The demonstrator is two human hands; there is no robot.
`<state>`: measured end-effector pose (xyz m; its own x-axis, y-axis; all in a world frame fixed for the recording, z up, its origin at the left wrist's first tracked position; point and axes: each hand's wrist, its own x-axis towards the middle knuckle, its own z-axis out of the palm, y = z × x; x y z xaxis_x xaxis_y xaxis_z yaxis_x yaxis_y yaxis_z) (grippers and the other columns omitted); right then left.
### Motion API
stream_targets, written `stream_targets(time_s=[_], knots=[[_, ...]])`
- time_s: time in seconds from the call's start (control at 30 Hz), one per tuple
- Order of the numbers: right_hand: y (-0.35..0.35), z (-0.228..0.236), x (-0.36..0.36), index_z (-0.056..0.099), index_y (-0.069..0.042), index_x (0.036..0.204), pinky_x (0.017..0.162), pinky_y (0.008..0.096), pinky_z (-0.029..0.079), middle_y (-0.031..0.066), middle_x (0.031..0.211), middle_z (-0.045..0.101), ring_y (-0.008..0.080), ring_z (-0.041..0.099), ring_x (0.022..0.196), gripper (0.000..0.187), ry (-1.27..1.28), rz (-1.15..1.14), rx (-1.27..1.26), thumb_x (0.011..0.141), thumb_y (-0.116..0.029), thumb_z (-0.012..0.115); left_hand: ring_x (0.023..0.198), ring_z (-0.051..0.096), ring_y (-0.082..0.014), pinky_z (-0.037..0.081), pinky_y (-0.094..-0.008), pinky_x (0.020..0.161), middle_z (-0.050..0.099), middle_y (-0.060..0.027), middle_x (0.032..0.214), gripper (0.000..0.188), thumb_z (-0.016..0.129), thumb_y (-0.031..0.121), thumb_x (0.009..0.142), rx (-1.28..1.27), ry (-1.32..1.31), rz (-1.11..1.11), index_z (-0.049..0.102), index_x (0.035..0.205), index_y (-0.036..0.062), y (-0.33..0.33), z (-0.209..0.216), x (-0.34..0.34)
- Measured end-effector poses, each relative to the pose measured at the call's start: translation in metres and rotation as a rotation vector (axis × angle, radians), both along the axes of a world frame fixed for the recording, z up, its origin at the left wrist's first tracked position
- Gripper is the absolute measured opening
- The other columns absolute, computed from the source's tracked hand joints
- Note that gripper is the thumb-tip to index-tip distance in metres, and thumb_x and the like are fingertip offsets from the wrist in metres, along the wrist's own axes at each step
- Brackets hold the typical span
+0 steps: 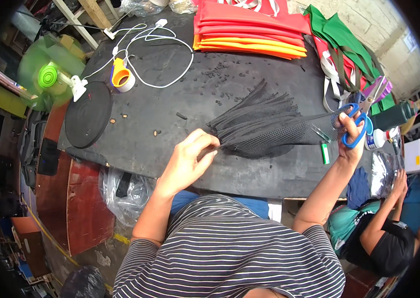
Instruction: Cutting mesh fabric pieces with scissors at a manufacturing workbench.
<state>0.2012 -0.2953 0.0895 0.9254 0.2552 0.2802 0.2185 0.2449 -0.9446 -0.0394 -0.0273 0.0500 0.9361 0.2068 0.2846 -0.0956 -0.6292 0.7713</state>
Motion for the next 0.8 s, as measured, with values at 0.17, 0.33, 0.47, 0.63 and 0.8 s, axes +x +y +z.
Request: stream_targets(time_s=[0.17,0.33,0.47,0.63,0.8], knots=[[0.001,-0.005,0.007,0.049,-0.003,0.085,0.056,0.0252,0.040,0.0028,0.073,0.047,0.0123,0.048,0.061,0.026,0.025,-0.004,-0.034,0.065,-0.001,0.065,0.094,0.047,-0.0161,0.037,-0.0299,0.085,0.057,-0.0019,0.090,0.014,0.065,0.014,0.076,-0.307,0.101,-0.156,0.067,0.084,0.0029,0.009,-0.010,-0.001],[0.015,-0.055,0.032,0.049,-0.002,0.082,0.060,0.0238,0.042,0.0035,0.070,0.055,0.0119,0.054,0.063,0.030,-0.107,-0.197,-0.412,0.070,-0.015,0.073,0.059,0.047,-0.0034,0.038,-0.0182,0.053,0.054,0.0039,0.067,0.013,0.061,0.012,0.081,-0.900,0.369,-0.021,0.061,0.086,-0.0002,0.011,-0.037,0.005],[0.029,-0.061,-0.016,0.049,-0.003,0.084,0.057,0.0238,0.042,0.0034,0.069,0.054,0.0116,0.053,0.060,0.035,0.024,-0.021,-0.463,0.076,-0.032,0.068,0.056,0.046,-0.0030,0.038,-0.0185,0.052,0.053,0.0043,0.063,0.011,0.062,0.010,0.080,-0.774,0.268,0.123,0.061,0.079,-0.0005,0.009,-0.055,0.011],[0.036,-0.092,-0.106,0.052,-0.001,0.088,0.056,0.0267,0.048,0.0047,0.073,0.056,0.0137,0.056,0.061,0.056,0.469,0.825,-0.231,0.064,-0.046,0.074,0.053,0.043,-0.0007,0.033,-0.0168,0.047,0.051,0.0059,0.060,0.010,0.061,0.010,0.081,-0.808,0.197,0.180,0.061,0.076,0.0014,0.008,-0.061,0.013],[0.022,-0.111,-0.149,0.053,-0.001,0.091,0.057,0.0223,0.044,0.0058,0.073,0.055,0.0121,0.055,0.061,0.046,0.714,1.055,-0.292,0.071,-0.040,0.069,0.053,0.042,-0.0002,0.032,-0.0164,0.047,0.051,0.0059,0.061,0.009,0.061,0.009,0.082,-0.876,0.193,0.175,0.062,0.078,0.0008,0.001,-0.050,0.014]])
